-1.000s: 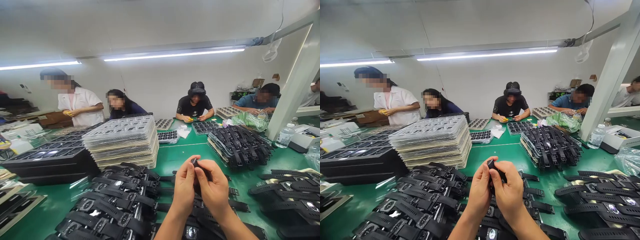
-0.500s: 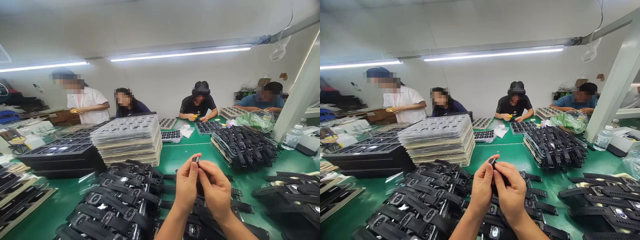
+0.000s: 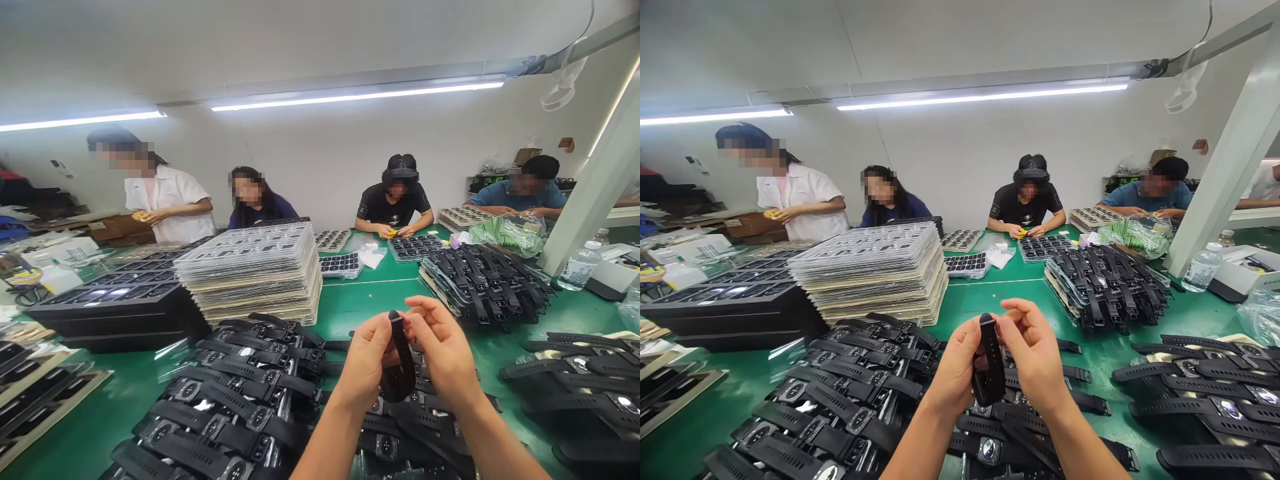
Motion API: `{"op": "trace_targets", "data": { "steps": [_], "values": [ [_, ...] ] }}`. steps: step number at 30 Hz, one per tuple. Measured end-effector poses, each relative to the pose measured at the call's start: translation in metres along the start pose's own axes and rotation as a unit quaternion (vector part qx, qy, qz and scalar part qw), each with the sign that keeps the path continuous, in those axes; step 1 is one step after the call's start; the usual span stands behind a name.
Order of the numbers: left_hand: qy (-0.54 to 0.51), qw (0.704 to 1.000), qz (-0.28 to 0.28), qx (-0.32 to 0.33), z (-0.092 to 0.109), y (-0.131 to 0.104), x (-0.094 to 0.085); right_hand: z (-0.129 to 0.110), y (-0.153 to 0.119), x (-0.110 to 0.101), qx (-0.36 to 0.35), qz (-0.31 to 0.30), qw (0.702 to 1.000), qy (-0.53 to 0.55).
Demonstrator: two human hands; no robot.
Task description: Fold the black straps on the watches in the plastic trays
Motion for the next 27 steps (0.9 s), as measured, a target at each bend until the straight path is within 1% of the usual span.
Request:
{"op": "trace_targets", "data": {
  "steps": [2, 4, 6, 7, 9, 12, 14, 16, 19, 21, 24, 27],
  "values": [
    [0.009, 0.998, -0.056, -0.03, -0.001, -0.001, 0.003, -0.01, 0.006, -0.008, 0.024, -0.06, 0.996, -0.056],
    [0.024, 0.993, -0.099, -0.055, -0.003, -0.002, 0.005, -0.02, 0.01, -0.015, 0.038, -0.112, 0.988, -0.103],
    [0.041, 0.99, -0.113, -0.075, -0.005, -0.002, 0.006, -0.027, 0.012, -0.021, 0.049, -0.117, 0.984, -0.123],
    [0.05, 0.989, -0.112, -0.082, -0.006, -0.002, 0.006, -0.03, 0.013, -0.023, 0.05, -0.107, 0.985, -0.129],
    [0.073, 0.988, -0.104, -0.09, -0.009, -0.003, 0.007, -0.031, 0.015, -0.027, 0.05, -0.069, 0.987, -0.133],
    [0.089, 0.983, -0.113, -0.113, -0.016, -0.004, 0.012, -0.027, 0.02, -0.033, 0.075, 0.017, 0.993, -0.089],
    [0.067, 0.982, -0.114, -0.137, -0.022, -0.004, 0.017, -0.023, 0.022, -0.035, 0.082, 0.067, 0.992, -0.063],
    [0.02, 0.981, -0.109, -0.157, -0.029, -0.004, 0.02, -0.02, 0.021, -0.034, 0.068, 0.093, 0.991, -0.074],
    [-0.039, 0.977, -0.123, -0.167, -0.038, -0.003, 0.022, -0.018, 0.018, -0.031, 0.032, 0.117, 0.983, -0.139],
    [-0.038, 0.973, -0.152, -0.167, -0.044, -0.003, 0.02, -0.019, 0.016, -0.03, 0.007, 0.122, 0.975, -0.186],
    [-0.022, 0.964, -0.193, -0.181, -0.05, -0.002, 0.015, -0.021, 0.015, -0.027, -0.012, 0.104, 0.969, -0.225],
    [-0.019, 0.962, -0.201, -0.183, -0.049, -0.001, 0.012, -0.024, 0.016, -0.027, -0.02, 0.101, 0.964, -0.247]
  ]
}}
Point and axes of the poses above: each hand's wrist, its own y-axis towards the middle knuckle, its own x-axis out of the palm, z = x × y, the point moved 3 cm from there along y, towards the middle knuckle, and after that the axes turned 6 degrees about z, right-handed, at the moved point
